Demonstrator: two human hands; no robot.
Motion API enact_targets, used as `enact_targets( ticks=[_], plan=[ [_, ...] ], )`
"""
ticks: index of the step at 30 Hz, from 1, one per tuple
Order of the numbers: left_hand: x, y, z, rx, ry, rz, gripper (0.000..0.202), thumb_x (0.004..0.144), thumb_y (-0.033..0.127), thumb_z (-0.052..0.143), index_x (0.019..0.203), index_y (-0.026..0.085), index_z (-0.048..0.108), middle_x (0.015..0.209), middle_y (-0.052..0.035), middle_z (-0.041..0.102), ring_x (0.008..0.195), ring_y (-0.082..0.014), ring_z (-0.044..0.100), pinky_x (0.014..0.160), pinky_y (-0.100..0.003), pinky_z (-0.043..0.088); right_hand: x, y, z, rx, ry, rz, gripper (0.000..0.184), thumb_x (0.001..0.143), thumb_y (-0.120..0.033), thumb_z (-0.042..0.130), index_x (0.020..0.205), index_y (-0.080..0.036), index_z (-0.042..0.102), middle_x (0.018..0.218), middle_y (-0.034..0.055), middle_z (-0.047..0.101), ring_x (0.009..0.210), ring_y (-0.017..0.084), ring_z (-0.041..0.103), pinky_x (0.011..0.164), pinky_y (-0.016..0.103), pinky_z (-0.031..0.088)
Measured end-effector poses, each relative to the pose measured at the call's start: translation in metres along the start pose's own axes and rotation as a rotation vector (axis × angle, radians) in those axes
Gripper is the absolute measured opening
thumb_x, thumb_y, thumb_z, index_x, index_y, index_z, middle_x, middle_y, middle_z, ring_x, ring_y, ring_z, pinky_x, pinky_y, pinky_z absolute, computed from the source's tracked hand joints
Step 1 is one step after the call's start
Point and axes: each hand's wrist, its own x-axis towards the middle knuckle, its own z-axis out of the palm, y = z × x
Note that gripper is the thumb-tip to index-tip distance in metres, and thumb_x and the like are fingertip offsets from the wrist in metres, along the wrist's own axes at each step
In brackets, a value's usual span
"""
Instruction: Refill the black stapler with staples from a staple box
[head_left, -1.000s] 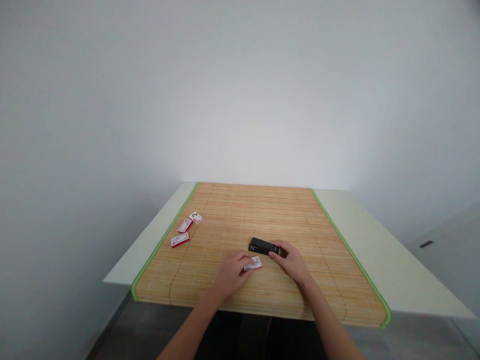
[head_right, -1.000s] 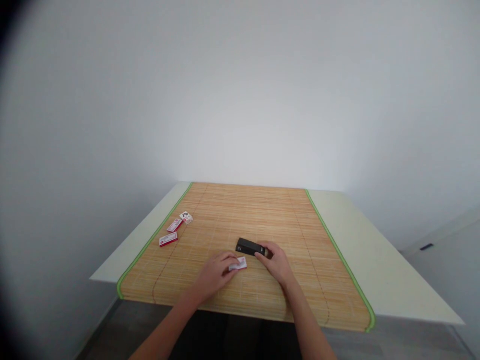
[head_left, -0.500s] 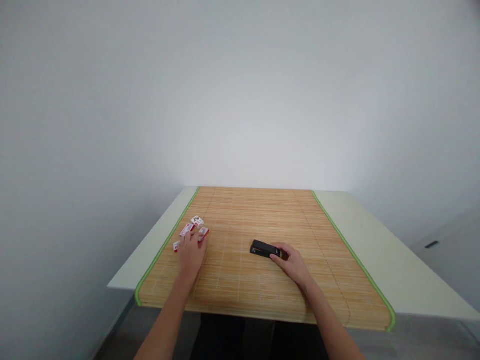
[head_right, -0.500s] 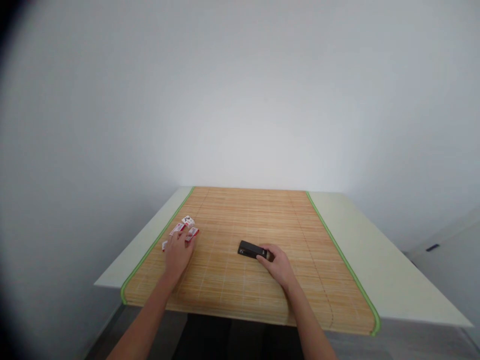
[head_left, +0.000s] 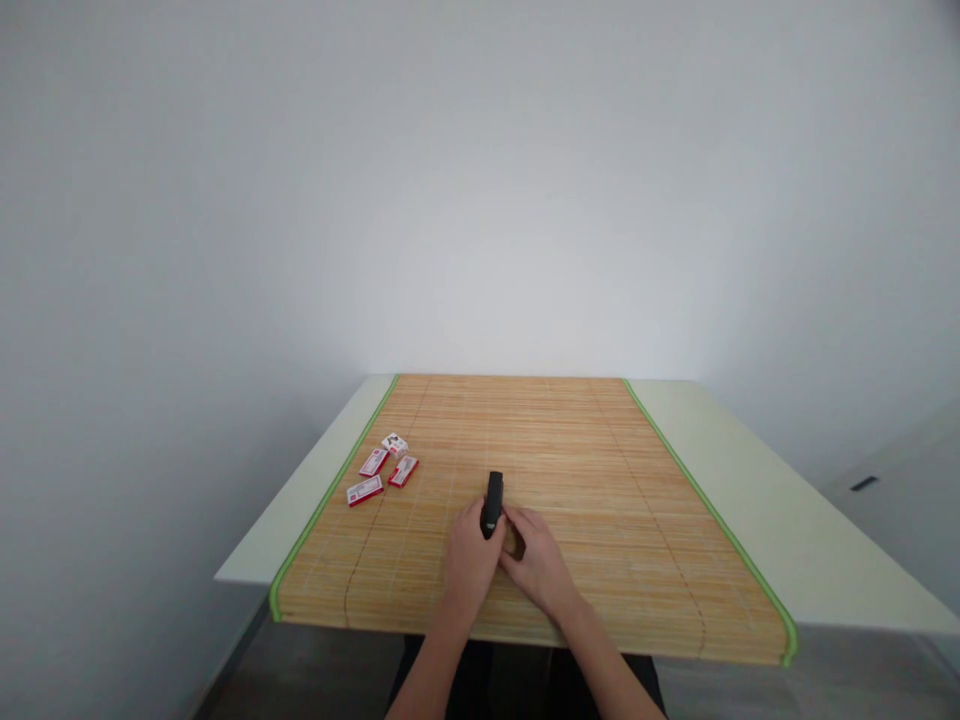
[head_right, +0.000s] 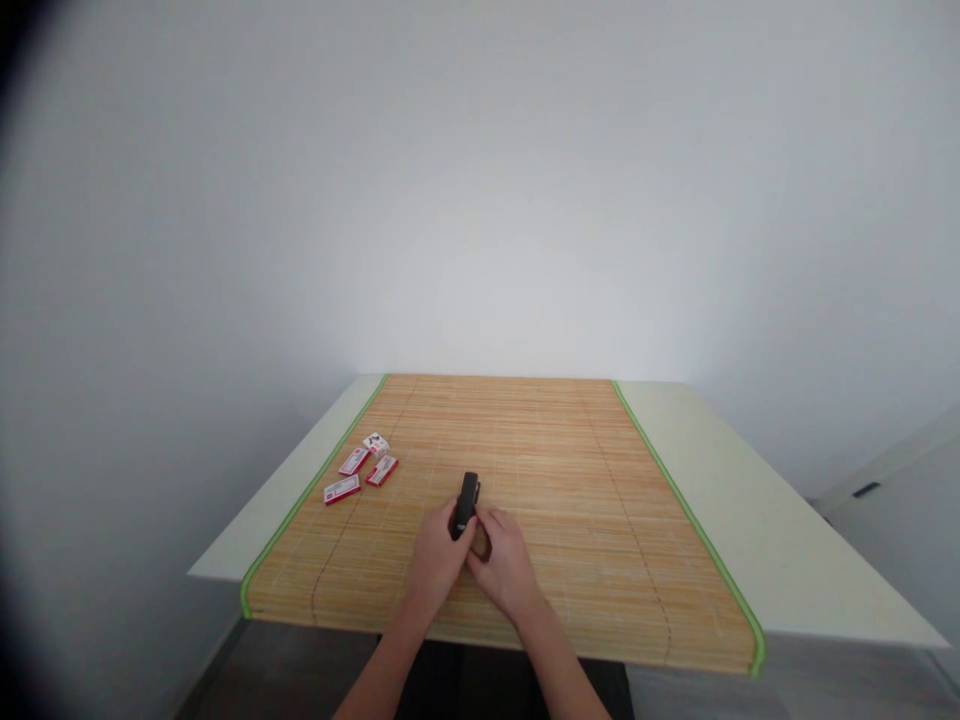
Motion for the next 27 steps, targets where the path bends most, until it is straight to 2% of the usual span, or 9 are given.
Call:
enact_targets(
  ticks=[5,12,16,21,27],
  plan=[
    [0.014,-0.019,-0.009,0.161,0.089,-0.029,0.025,0.094,0.027,0.055,0.114,0.024,0.07,0.106,-0.0096,0.073,0.101,-0.0263,0.065,0.089,-0.036,0.046,-0.002,0.01,-0.008,0.091,-0.002,0.04,0.056,0.085,-0.021,0.065,0.14,-0.027,0.059,0.112,0.0083,0.069,0.099,0.025,0.065,0.092,0.042,0.057],
    [0.049,-0.077,-0.061,0.334,0.291,-0.191,0.032,0.097,0.034,0.053,0.122,0.021,0.068,0.102,-0.011,0.072,0.095,-0.0283,0.065,0.083,-0.036,0.047,-0.003,0.011,-0.014,0.128,0.009,0.055,0.047,0.089,-0.025,0.064,0.136,-0.029,0.062,0.108,0.0067,0.068,0.096,0.023,0.065,0.091,0.041,0.057],
    [0.058,-0.101,-0.075,0.376,0.342,-0.22,0.036,0.096,0.035,0.054,0.126,0.021,0.066,0.1,-0.0111,0.071,0.092,-0.0288,0.065,0.08,-0.035,0.047,-0.003,0.01,-0.014,0.129,-0.001,0.073,0.046,0.089,-0.025,0.063,0.136,-0.029,0.062,0.108,0.006,0.068,0.097,0.022,0.065,0.092,0.04,0.056],
    [0.057,-0.111,-0.075,0.42,0.387,-0.209,0.038,0.096,0.038,0.053,0.126,0.019,0.066,0.103,-0.0123,0.071,0.098,-0.0298,0.064,0.085,-0.037,0.048,-0.003,0.01,-0.015,0.133,0.0,0.073,0.043,0.09,-0.026,0.062,0.133,-0.028,0.064,0.107,0.0061,0.068,0.097,0.022,0.064,0.093,0.041,0.055],
    [0.055,-0.107,-0.077,0.373,0.352,-0.14,0.038,0.097,0.035,0.05,0.129,0.02,0.065,0.106,-0.0103,0.072,0.098,-0.029,0.064,0.087,-0.037,0.049,-0.003,0.01,-0.016,0.137,0.004,0.07,0.042,0.091,-0.029,0.06,0.133,-0.027,0.064,0.106,0.0071,0.069,0.096,0.023,0.064,0.09,0.042,0.056]
  ],
)
